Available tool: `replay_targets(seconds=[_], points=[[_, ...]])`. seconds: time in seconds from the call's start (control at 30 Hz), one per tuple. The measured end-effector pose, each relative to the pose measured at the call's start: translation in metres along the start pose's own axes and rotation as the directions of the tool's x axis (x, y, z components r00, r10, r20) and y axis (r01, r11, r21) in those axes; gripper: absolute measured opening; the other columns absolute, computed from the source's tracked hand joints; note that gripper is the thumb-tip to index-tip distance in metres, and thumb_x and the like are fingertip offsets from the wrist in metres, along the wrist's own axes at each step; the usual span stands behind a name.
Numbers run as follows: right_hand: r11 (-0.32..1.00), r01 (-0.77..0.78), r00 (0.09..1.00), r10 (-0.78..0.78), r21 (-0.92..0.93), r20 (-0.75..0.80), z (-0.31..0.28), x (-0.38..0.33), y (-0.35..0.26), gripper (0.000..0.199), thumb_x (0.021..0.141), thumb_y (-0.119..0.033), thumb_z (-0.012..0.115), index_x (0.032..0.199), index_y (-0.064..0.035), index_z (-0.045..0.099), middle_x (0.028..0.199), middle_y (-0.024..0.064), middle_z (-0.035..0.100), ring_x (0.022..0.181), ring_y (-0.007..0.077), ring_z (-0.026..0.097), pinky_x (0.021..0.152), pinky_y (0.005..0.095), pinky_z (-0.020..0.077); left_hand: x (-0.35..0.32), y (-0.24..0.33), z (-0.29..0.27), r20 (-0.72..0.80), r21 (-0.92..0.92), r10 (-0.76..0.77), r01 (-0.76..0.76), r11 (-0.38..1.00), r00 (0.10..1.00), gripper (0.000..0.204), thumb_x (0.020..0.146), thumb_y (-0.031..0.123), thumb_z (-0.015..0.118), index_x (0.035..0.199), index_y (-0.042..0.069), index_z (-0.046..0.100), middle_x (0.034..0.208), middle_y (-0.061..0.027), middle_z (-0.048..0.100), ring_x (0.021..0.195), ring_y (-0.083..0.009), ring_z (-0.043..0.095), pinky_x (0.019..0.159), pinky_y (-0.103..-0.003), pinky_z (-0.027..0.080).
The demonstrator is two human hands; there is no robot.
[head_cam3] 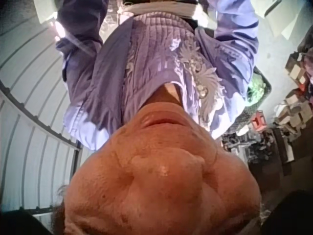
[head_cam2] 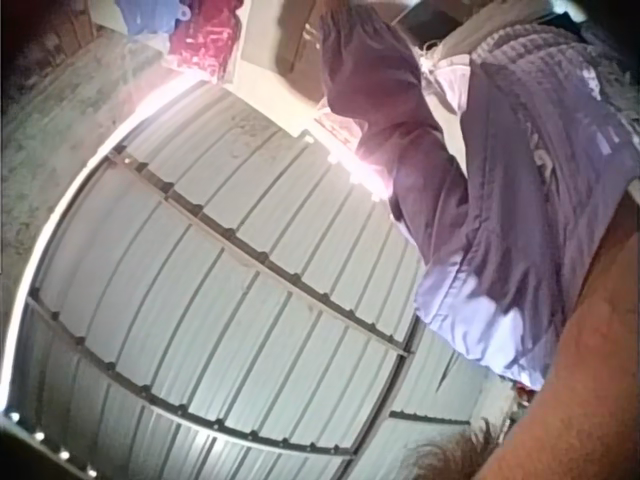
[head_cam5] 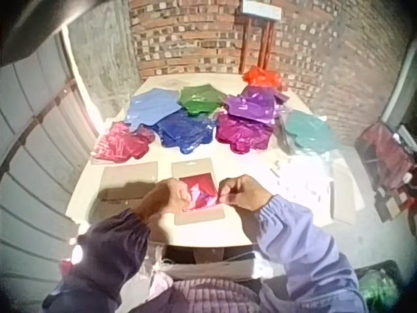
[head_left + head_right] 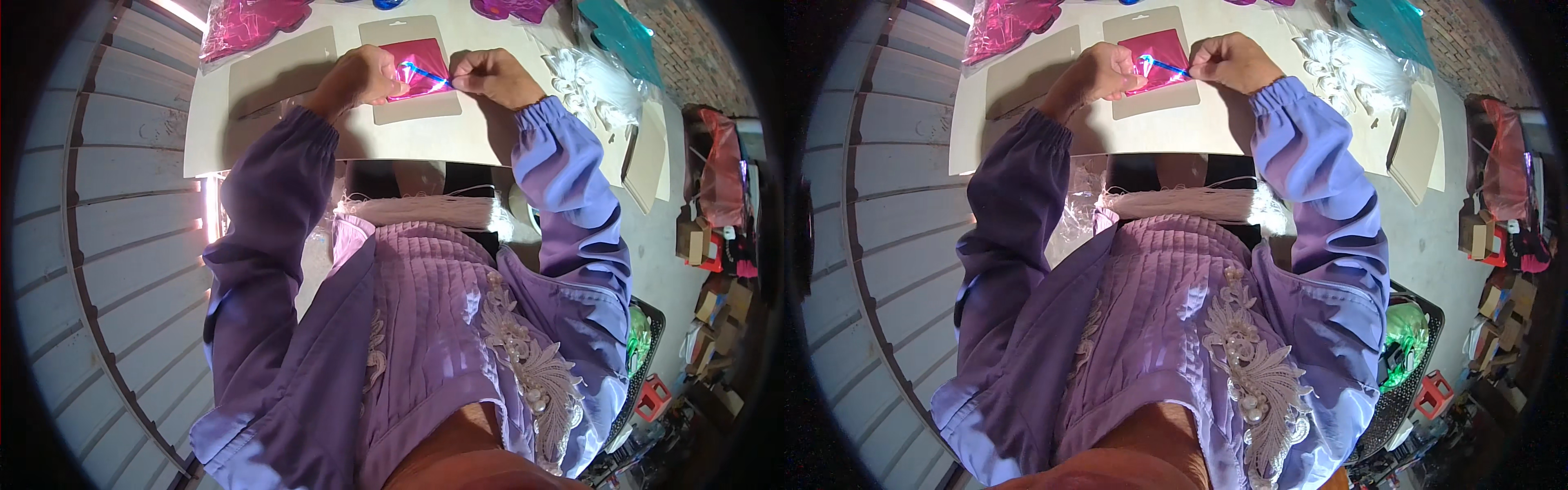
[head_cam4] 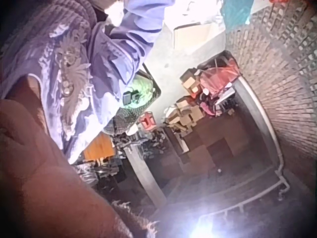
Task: Folding colorful plastic sheets and placing them onto cardboard backings.
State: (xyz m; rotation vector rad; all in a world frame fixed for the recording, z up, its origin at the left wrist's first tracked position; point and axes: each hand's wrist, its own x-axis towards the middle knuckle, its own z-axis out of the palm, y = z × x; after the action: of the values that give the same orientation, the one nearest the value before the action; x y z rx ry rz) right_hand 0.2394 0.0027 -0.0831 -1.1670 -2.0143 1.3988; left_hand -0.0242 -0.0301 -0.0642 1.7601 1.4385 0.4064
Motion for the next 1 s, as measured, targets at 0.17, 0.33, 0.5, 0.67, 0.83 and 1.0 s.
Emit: replay_targets(seconds=[0.17, 0.33, 0.5, 0.67, 0.83, 1.0], points=[[0.964, 0.125, 0.972, -0.071, 0.236, -0.224, -0.004, -0.024, 0.008, 0.010, 0.091, -0.006, 0.064, 0.097, 0.0015, 0.068, 0.083, 0.0016, 0.067, 0.075, 0.0115, 0.061, 0.071, 0.0225, 0.0490, 0.002, 0.003, -0.001, 0.003, 0.021, -0.016, 0.016, 1.000, 1.000, 0.030, 0.077, 0.023, 0.080, 0.080, -0.003, 0.064, 0.066, -0.0122, 0.066, 0.059, -0.0184, 0.068, 0.060, -0.031, 0.054], [0.933, 0.358, 0.872, -0.351, -0.043, -0.342, 0.028, -0.056, -0.024, 0.027, 0.092, -0.015, 0.064, 0.113, 0.0020, 0.064, 0.104, 0.0115, 0.068, 0.094, 0.0201, 0.065, 0.084, 0.0291, 0.0516, 0.006, 0.008, -0.003, 0.025, 0.062, -0.031, 0.029, 0.998, 0.999, 0.030, 0.077, 0.024, 0.079, 0.082, -0.003, 0.064, 0.067, -0.0123, 0.066, 0.059, -0.0177, 0.068, 0.062, -0.031, 0.054], [0.546, 0.506, 0.760, -0.648, -0.667, 0.046, 0.047, -0.035, -0.043, 0.071, 0.093, -0.048, 0.054, 0.144, -0.0031, 0.035, 0.144, 0.0204, 0.039, 0.133, 0.0342, 0.039, 0.110, 0.0458, 0.0317, 0.014, 0.017, -0.003, 0.017, 0.112, -0.085, 0.082, 0.990, 0.996, 0.027, 0.076, 0.021, 0.078, 0.082, -0.002, 0.064, 0.067, -0.0121, 0.066, 0.058, -0.0172, 0.067, 0.062, -0.032, 0.055], [0.459, 0.316, 0.840, -0.542, -0.830, 0.021, 0.048, 0.017, -0.021, 0.080, 0.092, -0.059, 0.046, 0.149, -0.0056, 0.026, 0.152, 0.0172, 0.029, 0.141, 0.0349, 0.026, 0.115, 0.0506, 0.0206, 0.015, 0.008, -0.014, 0.028, -0.016, 0.004, -0.004, 1.000, 1.000, 0.026, 0.077, 0.019, 0.076, 0.082, -0.003, 0.064, 0.066, -0.0133, 0.066, 0.055, -0.0181, 0.066, 0.059, -0.033, 0.054], [0.455, 0.243, 0.890, -0.455, -0.857, 0.011, 0.053, 0.035, -0.029, 0.078, 0.092, -0.057, 0.048, 0.148, -0.0055, 0.028, 0.151, 0.0162, 0.031, 0.141, 0.0350, 0.027, 0.115, 0.0518, 0.0221, 0.006, 0.013, -0.024, -0.053, 0.090, 0.002, 0.003, 0.996, 0.999, 0.033, 0.076, 0.023, 0.077, 0.089, -0.004, 0.062, 0.075, -0.0140, 0.067, 0.069, -0.0249, 0.068, 0.065, -0.038, 0.054], [0.403, 0.213, 0.908, -0.418, -0.890, 0.027, 0.053, 0.038, -0.026, 0.078, 0.091, -0.057, 0.049, 0.147, -0.0057, 0.030, 0.152, 0.0145, 0.031, 0.142, 0.0333, 0.027, 0.115, 0.0514, 0.0211, 0.013, 0.034, -0.005, -0.406, 0.472, 0.363, -0.148, 0.869, 0.839, 0.039, 0.085, 0.026, 0.066, 0.111, -0.002, 0.058, 0.111, -0.0161, 0.063, 0.107, -0.0299, 0.059, 0.091, -0.044, 0.045]])
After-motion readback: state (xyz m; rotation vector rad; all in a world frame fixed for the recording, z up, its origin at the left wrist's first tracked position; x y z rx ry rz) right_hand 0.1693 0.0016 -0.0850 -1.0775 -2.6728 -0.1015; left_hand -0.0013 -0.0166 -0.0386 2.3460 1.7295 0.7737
